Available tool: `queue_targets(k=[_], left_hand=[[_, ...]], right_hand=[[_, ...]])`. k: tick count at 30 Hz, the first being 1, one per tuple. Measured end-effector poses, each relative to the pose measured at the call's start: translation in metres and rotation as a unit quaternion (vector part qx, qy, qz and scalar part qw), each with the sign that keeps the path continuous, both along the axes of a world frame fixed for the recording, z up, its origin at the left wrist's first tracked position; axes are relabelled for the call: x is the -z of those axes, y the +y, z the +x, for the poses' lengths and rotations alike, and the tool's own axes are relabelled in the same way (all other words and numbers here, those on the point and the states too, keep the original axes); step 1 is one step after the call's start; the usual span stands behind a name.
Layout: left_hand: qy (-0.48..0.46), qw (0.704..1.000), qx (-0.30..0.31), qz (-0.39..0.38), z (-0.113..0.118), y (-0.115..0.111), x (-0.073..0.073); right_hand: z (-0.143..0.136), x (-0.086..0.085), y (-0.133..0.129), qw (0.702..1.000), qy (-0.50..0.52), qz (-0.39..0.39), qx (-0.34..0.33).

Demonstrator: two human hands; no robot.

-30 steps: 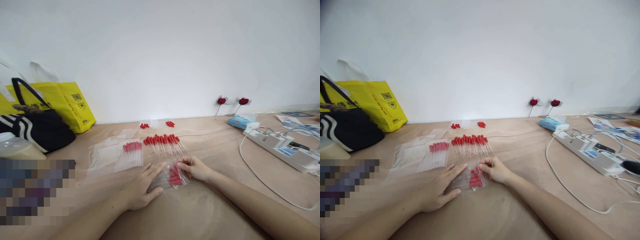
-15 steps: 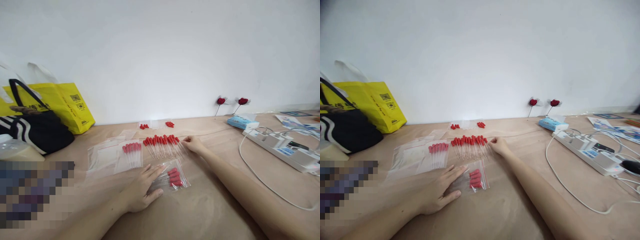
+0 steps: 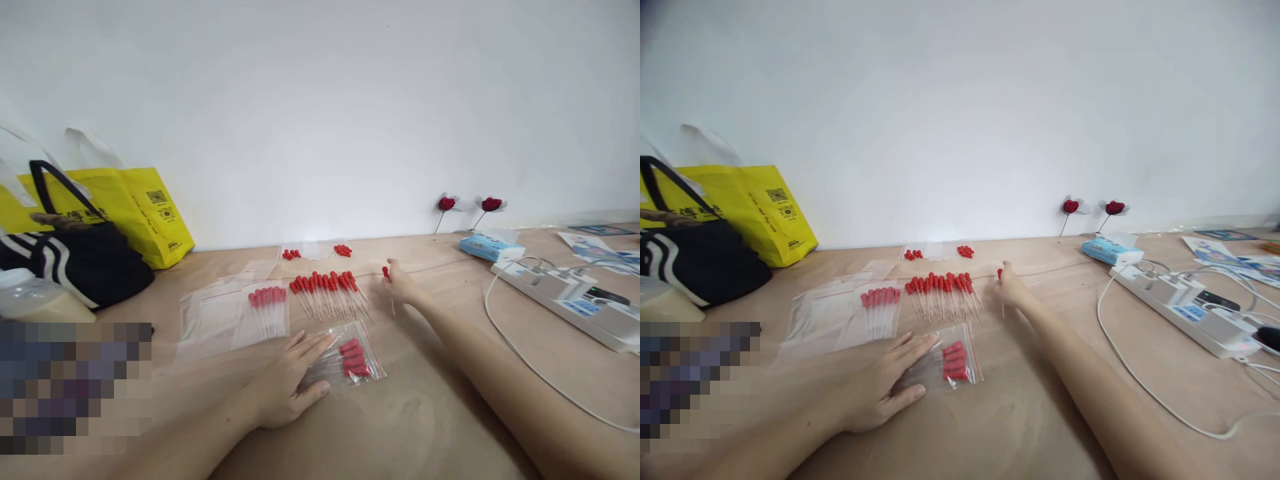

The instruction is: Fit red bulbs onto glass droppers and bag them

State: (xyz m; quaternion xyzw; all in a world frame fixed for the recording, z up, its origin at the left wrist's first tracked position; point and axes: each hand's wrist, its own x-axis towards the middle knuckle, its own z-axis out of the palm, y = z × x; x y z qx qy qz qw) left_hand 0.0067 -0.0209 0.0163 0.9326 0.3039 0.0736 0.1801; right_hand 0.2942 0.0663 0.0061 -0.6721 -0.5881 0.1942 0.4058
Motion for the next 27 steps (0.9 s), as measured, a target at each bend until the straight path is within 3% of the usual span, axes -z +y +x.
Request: queue_targets(k=[4,6,9,13,18,27], left_hand=[[-0.011,1.000,-0.003,-0.001,0.001,-0.001,-0.001],[-0.007,1.000,-0.005,-0.002,0.002,-0.002,-0.003],[0.007,1.000,-0.016,-0.001,0.003,-0.005,-0.007],[0.021,0.999,-0.024,0.005,0.005,-0.006,-0.008],[0.016,1.000,-0.014,0.008,0.004,-0.005,-0.006],[-0.001,1.000,-0.008,0.010,0.004,-0.004,-0.003]], right_hand=[[0.005,0.006,-0.035,0.991,0.132,0.032,0.007],[-0.004,0.014,-0.052,0.958,0.279,0.070,0.012],[-0.022,0.022,-0.070,0.925,0.373,0.073,0.017],[-0.038,0.023,-0.079,0.913,0.404,0.056,0.013],[-0.042,0.023,-0.081,0.903,0.428,0.006,-0.042],[-0.047,0.027,-0.087,0.928,0.329,-0.040,-0.172]])
